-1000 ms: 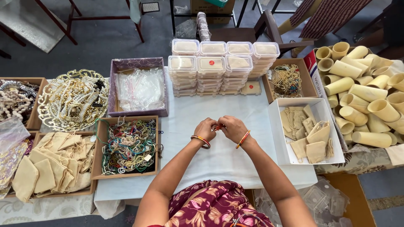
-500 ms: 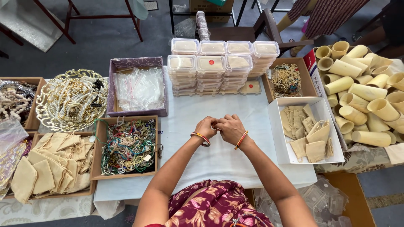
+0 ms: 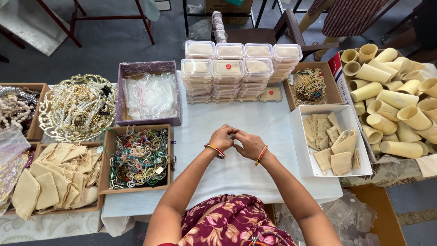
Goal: The person repeatedly picks up small jewelry items, places them into small beige cloth pouches, folds the pouches, and then places the pouches into clear plastic containers. The person stacks the filled containers on the table.
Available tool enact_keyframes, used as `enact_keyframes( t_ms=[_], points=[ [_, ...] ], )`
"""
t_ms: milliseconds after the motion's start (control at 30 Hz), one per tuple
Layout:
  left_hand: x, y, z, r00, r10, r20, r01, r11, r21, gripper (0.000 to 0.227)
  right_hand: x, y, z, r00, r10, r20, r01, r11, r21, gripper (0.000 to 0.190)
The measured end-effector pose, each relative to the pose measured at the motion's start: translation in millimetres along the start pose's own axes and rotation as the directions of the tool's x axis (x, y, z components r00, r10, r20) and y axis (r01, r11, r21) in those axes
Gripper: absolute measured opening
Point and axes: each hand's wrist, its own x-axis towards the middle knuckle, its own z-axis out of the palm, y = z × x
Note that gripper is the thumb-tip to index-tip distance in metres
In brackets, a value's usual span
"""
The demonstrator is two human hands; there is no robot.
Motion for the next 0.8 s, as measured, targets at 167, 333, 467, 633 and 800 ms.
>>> enact_keyframes(
  t_ms=[167,333,467,633,800],
  points=[
    [2.9,-10.9,0.1,0.999,0.035,-0.02,-0.036,0.995,-0.095,0.036,-1.1,3.6,-1.2,0.954,0.163,-0.252,-0.092,0.958,0.272,0.034],
    [-4.6,6.5,-17.1,0.996,0.068,0.051,-0.044,0.924,-0.379,0.039,-4.9,35.1,13.0,0.967,0.211,-0.144,-0.13,0.892,0.433,0.051],
    [-16.3,16.6,-25.1,0.994,0.096,0.057,-0.072,0.938,-0.338,0.051,-14.6,58.3,33.3,0.905,0.405,0.131,-0.288,0.355,0.89,0.032],
    [-5.0,-16.7,1.0,0.989,-0.071,0.13,0.131,0.829,-0.543,0.017,-18.8,78.5,67.0,0.867,0.469,0.17,-0.341,0.309,0.888,0.016],
    [-9.0,-54.6,17.3,0.896,0.315,-0.314,-0.266,0.945,0.188,0.024,-26.4,53.4,80.7,0.902,0.249,-0.352,-0.065,0.886,0.459,0.021]
  ],
)
